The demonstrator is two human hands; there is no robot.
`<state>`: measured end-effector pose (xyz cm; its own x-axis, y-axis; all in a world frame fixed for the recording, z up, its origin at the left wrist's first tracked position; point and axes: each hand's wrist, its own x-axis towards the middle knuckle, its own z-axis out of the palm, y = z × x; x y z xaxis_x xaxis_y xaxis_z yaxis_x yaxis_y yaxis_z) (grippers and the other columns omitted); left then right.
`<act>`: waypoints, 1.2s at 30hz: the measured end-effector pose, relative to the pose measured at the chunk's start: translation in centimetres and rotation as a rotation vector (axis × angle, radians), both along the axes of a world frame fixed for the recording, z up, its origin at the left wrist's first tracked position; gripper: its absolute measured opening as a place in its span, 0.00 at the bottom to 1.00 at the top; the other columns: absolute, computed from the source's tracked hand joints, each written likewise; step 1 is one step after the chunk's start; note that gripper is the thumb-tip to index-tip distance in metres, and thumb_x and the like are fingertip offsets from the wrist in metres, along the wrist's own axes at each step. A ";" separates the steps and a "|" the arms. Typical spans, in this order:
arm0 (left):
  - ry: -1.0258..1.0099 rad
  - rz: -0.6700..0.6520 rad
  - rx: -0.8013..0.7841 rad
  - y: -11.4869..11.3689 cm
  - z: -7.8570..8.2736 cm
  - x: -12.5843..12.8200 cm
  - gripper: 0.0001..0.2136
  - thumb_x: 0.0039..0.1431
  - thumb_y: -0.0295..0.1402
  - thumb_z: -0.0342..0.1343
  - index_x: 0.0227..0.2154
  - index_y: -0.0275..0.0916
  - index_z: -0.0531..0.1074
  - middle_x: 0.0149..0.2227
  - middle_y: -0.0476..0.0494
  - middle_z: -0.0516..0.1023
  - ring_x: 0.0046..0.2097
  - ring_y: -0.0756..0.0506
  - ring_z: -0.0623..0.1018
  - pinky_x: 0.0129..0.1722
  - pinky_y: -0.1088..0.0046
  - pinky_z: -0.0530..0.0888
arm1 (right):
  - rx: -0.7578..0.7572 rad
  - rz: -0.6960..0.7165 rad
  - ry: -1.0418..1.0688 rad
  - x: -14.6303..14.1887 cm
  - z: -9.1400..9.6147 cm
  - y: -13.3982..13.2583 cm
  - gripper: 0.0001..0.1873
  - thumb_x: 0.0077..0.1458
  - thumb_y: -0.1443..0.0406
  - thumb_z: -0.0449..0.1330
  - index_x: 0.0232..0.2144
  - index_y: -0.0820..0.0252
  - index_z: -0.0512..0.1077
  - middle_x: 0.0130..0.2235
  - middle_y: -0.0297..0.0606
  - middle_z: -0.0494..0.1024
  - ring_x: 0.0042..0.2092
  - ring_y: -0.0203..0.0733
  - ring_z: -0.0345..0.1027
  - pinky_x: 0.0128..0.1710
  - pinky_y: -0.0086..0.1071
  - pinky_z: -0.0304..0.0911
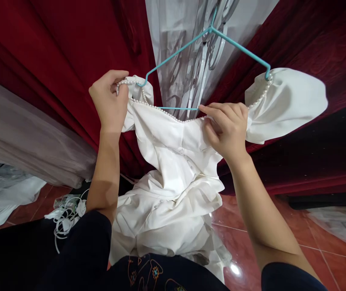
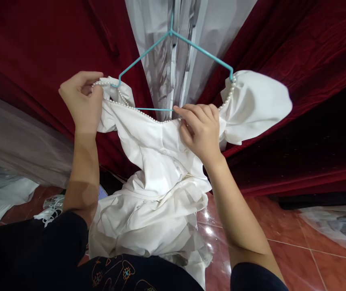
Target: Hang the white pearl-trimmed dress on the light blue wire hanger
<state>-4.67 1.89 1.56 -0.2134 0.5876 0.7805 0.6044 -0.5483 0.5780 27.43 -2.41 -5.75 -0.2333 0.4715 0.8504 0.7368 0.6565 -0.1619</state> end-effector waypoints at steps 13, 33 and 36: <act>-0.065 -0.243 -0.221 -4.2 -8.0 1.9 0.05 0.60 0.26 0.59 0.36 0.42 0.77 0.42 0.47 0.84 0.46 0.46 0.84 0.50 0.66 0.81 | 0.002 0.011 0.079 -2.2 -0.8 0.1 0.21 0.65 0.67 0.55 0.55 0.49 0.78 0.50 0.40 0.83 0.50 0.49 0.76 0.55 0.49 0.63; -0.551 -0.652 0.084 -3.9 -7.0 9.2 0.11 0.75 0.45 0.59 0.46 0.43 0.70 0.41 0.46 0.83 0.46 0.43 0.85 0.53 0.65 0.80 | 0.082 -0.195 0.501 6.0 3.2 2.9 0.17 0.61 0.74 0.52 0.44 0.64 0.80 0.42 0.45 0.82 0.44 0.45 0.78 0.48 0.42 0.72; -0.575 -0.672 0.069 -3.5 -7.1 8.8 0.11 0.74 0.44 0.60 0.46 0.43 0.69 0.39 0.47 0.82 0.46 0.43 0.85 0.51 0.66 0.80 | 0.118 -0.226 0.664 9.4 2.3 3.4 0.11 0.61 0.73 0.55 0.38 0.61 0.78 0.39 0.44 0.81 0.41 0.45 0.77 0.43 0.40 0.70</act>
